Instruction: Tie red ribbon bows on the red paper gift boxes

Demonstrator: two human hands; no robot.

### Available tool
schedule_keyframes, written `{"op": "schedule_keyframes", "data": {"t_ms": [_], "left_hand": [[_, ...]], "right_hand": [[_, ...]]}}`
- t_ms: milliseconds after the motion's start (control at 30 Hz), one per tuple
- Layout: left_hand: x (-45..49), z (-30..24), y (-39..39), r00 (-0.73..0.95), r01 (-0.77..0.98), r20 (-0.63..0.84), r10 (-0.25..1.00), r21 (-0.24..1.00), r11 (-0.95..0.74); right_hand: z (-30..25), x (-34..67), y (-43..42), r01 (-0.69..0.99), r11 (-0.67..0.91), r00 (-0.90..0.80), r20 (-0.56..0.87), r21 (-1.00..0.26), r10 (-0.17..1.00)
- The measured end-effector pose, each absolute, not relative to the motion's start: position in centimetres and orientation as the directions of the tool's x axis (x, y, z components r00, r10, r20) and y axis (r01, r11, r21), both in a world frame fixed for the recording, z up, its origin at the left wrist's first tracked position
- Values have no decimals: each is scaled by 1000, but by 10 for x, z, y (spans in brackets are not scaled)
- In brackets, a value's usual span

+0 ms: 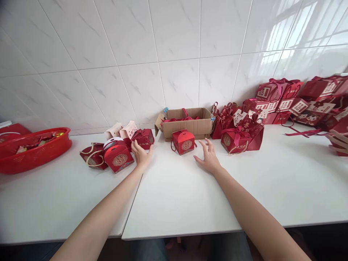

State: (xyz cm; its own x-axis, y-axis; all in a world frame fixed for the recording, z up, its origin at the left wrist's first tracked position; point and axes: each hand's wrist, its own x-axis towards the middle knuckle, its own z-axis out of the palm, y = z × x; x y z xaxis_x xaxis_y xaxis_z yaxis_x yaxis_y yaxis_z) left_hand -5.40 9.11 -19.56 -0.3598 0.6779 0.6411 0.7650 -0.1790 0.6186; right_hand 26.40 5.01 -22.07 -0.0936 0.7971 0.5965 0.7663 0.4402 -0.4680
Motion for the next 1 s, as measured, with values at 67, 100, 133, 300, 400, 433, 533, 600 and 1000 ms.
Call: {"op": "schedule_keyframes", "data": {"t_ms": [67,100,133,300,400,433,533,600,1000], "left_hand": [[-57,-191,102,-420,777,629,654,622,-99],[-57,-189,106,-448,780,617,647,623,-55],[-57,-188,110,-483,775,596,641,632,-4],[-58,-188,121,-660,660,433,614,725,198],[-62,-189,124,-683,634,385,620,734,243],[-64,-190,125,-689,628,371,623,735,257],[-66,-189,128,-718,591,321,618,749,298],[-67,-188,129,-738,560,288,610,766,316],[-71,-184,127,-745,499,299,596,842,202]], "right_hand": [[-219,243,46,746,435,-6,648,-504,762],[-219,230,45,726,435,63,682,-532,728],[-218,216,44,713,439,98,698,-546,709],[-212,176,67,724,394,130,673,-566,729],[-208,177,84,665,352,133,568,-659,812],[-207,178,86,650,347,125,546,-676,829],[-207,184,83,653,323,180,555,-685,812],[-208,190,78,669,281,261,572,-688,778],[-216,270,82,612,35,594,489,-790,639]]}}
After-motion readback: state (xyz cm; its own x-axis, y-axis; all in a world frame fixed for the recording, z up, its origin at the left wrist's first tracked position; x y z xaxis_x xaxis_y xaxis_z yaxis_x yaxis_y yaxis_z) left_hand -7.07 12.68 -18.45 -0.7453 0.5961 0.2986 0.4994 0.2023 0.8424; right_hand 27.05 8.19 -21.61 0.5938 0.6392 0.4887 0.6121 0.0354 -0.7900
